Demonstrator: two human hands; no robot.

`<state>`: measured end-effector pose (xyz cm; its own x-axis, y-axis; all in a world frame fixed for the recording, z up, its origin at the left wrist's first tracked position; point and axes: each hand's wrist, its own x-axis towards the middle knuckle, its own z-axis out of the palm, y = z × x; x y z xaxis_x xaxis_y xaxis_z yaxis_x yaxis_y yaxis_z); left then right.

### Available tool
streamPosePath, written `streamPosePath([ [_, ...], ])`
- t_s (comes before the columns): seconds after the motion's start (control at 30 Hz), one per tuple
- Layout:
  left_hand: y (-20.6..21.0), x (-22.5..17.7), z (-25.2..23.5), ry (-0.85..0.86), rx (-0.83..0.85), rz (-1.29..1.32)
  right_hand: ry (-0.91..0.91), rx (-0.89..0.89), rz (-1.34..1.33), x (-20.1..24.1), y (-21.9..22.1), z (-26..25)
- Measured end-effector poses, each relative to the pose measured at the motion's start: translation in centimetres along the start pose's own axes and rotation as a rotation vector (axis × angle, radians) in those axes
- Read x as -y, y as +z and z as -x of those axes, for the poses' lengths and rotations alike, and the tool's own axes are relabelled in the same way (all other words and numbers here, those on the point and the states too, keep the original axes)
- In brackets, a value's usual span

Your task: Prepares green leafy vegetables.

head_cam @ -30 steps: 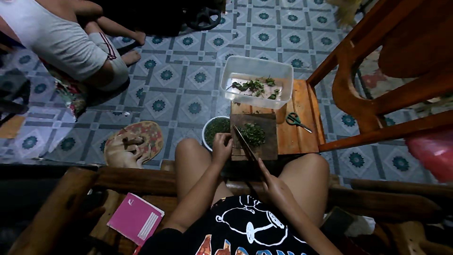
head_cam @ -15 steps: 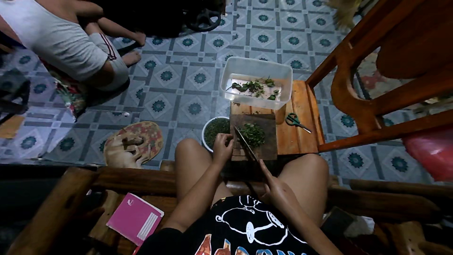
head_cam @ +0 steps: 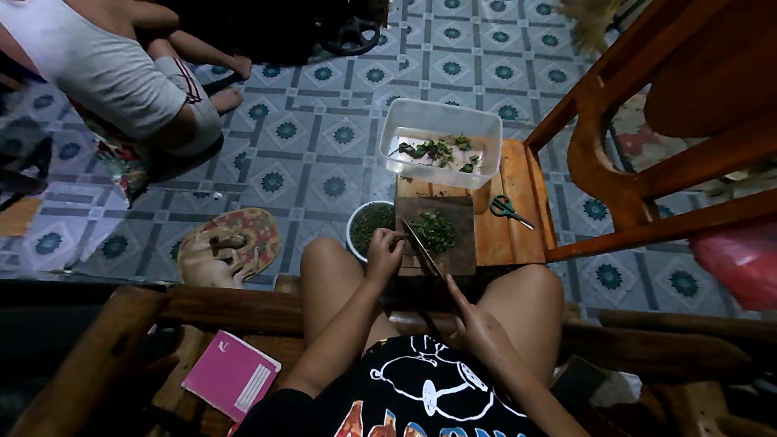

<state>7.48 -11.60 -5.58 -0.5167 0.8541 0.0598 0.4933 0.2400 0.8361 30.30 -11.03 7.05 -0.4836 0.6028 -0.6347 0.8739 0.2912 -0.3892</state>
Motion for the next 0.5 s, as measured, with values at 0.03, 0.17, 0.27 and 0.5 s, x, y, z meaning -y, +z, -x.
streamPosePath([
  [0.03,0.03,0.08,0.07,0.009,-0.007,-0.005,-0.007,-0.005,-0.009,0.16,-0.09,0.14],
  [0.17,0.17,0.20,0.09,0.010,-0.007,-0.010,-0.023,-0.017,0.006,0.23,0.28,-0.08],
  [0.27,0.12,0.07,-0.12,-0.016,0.003,0.002,0.015,0.027,0.006,0.40,-0.08,-0.16],
  [0.5,0.02,-0.06,-0.17,-0.045,0.013,0.011,0.012,0.029,0.009,0.04,0.03,-0.26],
])
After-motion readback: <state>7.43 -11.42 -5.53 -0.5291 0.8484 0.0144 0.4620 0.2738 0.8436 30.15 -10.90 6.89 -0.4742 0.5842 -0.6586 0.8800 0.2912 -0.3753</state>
